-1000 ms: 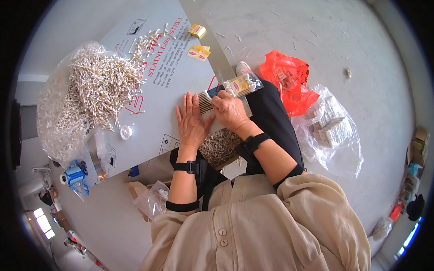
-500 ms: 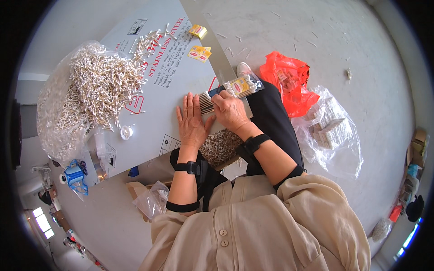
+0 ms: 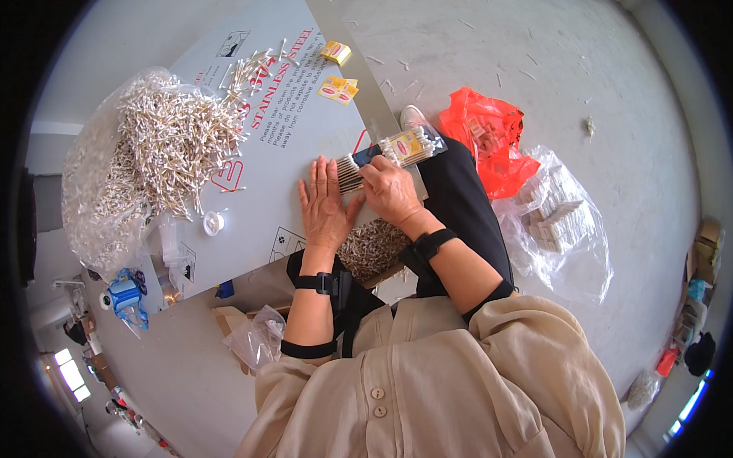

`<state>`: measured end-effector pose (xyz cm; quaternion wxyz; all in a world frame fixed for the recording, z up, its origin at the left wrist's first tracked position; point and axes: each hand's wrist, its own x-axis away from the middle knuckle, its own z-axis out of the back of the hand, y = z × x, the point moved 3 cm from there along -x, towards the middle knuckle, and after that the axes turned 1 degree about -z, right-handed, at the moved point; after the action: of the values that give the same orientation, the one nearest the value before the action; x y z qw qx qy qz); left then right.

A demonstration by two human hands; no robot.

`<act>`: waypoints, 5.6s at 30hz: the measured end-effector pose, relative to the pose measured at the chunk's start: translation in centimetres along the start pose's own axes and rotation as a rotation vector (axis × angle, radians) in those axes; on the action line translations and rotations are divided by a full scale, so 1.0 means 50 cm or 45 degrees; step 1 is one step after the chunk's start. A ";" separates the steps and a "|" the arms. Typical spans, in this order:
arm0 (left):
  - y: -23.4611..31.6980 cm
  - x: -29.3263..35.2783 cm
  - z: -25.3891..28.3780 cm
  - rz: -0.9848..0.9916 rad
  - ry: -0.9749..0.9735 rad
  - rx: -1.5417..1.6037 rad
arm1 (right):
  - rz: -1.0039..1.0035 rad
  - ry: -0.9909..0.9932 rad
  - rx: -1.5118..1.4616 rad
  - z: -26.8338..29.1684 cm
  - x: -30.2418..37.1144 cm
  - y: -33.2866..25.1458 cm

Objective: The recorder is manually picking up cotton swabs, aligning them, and placing them into small plastic packaging sleeves.

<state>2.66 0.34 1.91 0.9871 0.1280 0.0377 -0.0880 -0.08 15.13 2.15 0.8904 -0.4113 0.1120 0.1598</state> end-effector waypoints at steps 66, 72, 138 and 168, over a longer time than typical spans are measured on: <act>0.002 -0.002 0.005 0.013 0.000 0.026 | -0.204 -0.258 0.102 -0.004 -0.030 -0.011; 0.001 -0.001 0.004 0.004 -0.004 0.029 | -0.105 -0.239 0.083 0.004 -0.038 -0.007; -0.016 -0.002 0.035 0.027 0.520 0.645 | -0.494 0.119 -0.991 -0.039 -0.037 0.023; 0.017 0.031 0.021 -0.040 0.260 0.235 | -0.366 0.167 -0.894 -0.031 -0.031 0.016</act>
<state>4.41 0.63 3.00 0.9607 0.2260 0.1319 -0.0931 -1.93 14.12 1.10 0.6995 -0.7121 0.0484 0.0353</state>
